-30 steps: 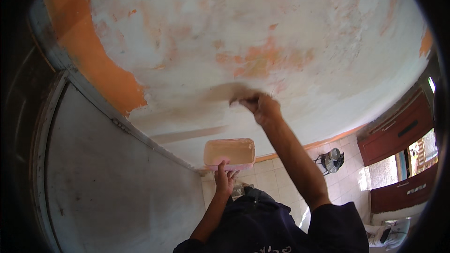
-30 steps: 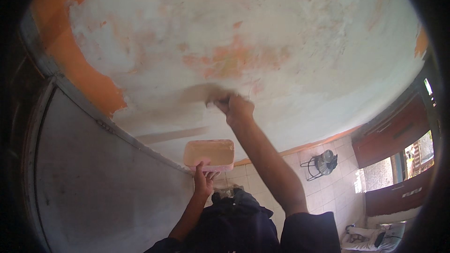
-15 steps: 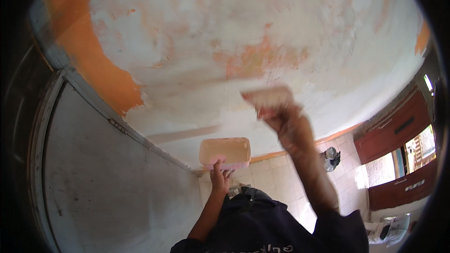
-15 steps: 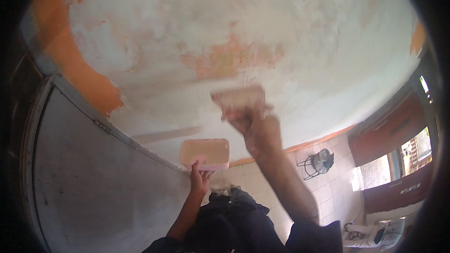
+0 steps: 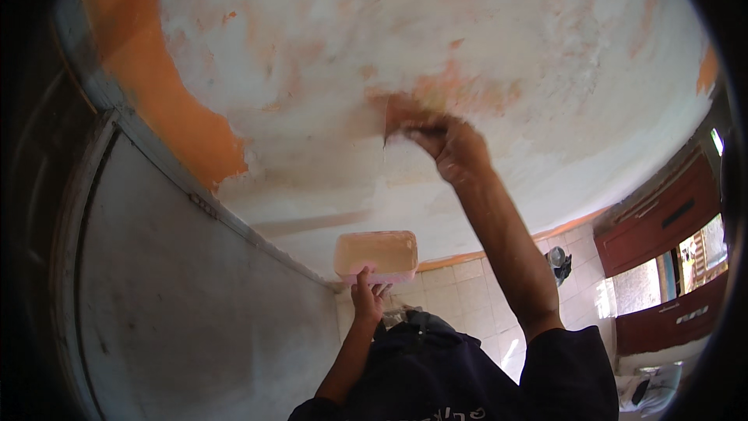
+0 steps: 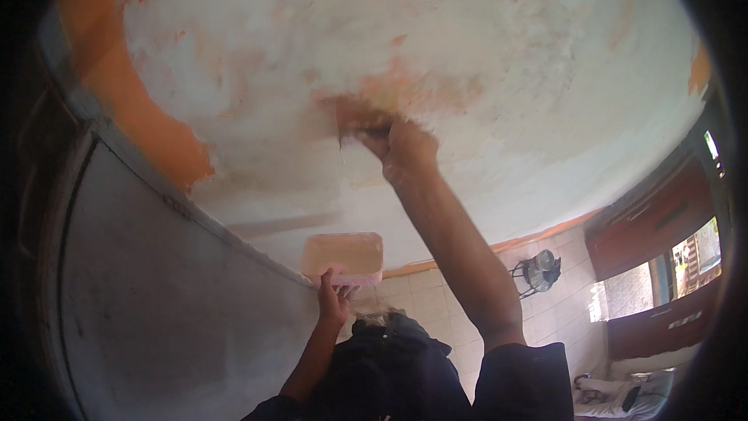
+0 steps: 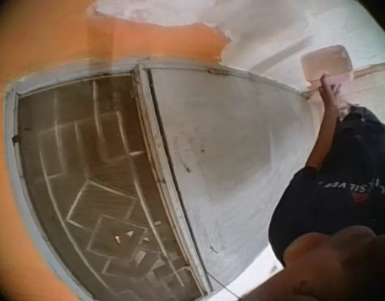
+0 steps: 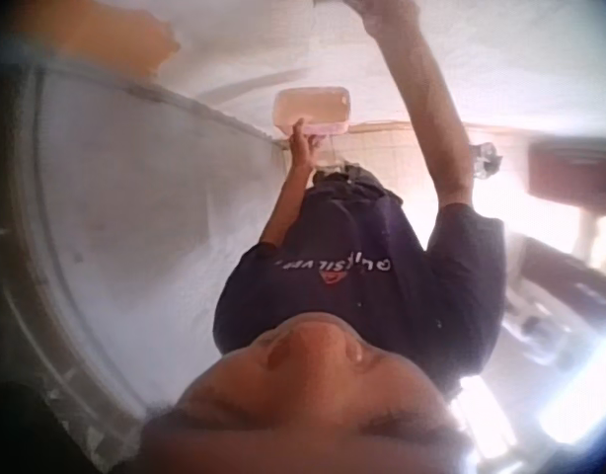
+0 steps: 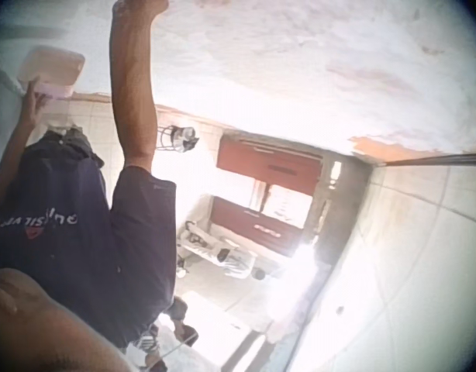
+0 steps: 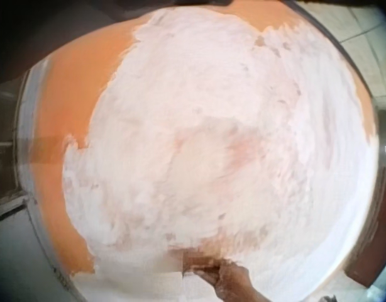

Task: The person applies plaster to an orange and white wall using a spreader, repeatedly scooping plaster from a pink tray and smoothing it onto the surface.

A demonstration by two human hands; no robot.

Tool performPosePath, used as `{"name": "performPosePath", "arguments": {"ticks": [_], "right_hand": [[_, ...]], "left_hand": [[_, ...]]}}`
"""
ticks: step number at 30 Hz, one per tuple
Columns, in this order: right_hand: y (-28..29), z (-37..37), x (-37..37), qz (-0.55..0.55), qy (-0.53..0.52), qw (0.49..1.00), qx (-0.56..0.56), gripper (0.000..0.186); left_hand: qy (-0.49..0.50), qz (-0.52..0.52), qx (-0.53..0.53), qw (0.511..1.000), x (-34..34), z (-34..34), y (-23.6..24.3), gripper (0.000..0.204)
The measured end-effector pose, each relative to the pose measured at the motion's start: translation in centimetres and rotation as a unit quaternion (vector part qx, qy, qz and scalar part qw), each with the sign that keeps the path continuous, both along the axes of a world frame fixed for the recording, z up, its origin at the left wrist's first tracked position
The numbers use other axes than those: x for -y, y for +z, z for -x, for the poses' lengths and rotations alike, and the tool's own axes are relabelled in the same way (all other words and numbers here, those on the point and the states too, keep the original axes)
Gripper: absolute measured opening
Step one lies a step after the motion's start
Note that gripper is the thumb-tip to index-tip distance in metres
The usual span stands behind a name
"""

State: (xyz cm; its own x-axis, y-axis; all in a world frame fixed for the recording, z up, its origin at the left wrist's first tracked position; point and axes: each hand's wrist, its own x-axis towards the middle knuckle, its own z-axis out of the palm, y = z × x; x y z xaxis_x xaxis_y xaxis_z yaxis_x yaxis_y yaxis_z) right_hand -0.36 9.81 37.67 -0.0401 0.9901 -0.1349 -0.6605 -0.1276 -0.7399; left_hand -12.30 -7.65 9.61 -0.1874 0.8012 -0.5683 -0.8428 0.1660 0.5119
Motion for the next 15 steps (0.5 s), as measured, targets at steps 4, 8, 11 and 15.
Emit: {"name": "performPosePath", "arguments": {"ticks": [4,8,11,15], "right_hand": [[5.6,-1.4,4.0,-0.062,0.026,0.997,0.025,0.02],[-0.3,-3.4,7.4,-0.102,0.059,0.992,0.053,0.037],[-6.7,-2.5,9.4,0.067,-0.001,0.995,0.07,0.036],[-12.6,-0.1,7.4,0.162,0.06,0.977,0.125,0.02]], "left_hand": [[0.008,-0.009,-0.005,1.0,0.0,-0.1,0.6,0.055],[0.013,-0.003,-0.01,1.0,0.2,0.1,1.3,0.055],[0.003,0.007,-0.003,1.0,0.1,0.2,0.4,0.055],[-0.003,0.017,0.003,1.0,0.0,0.2,-0.3,0.054]]}}
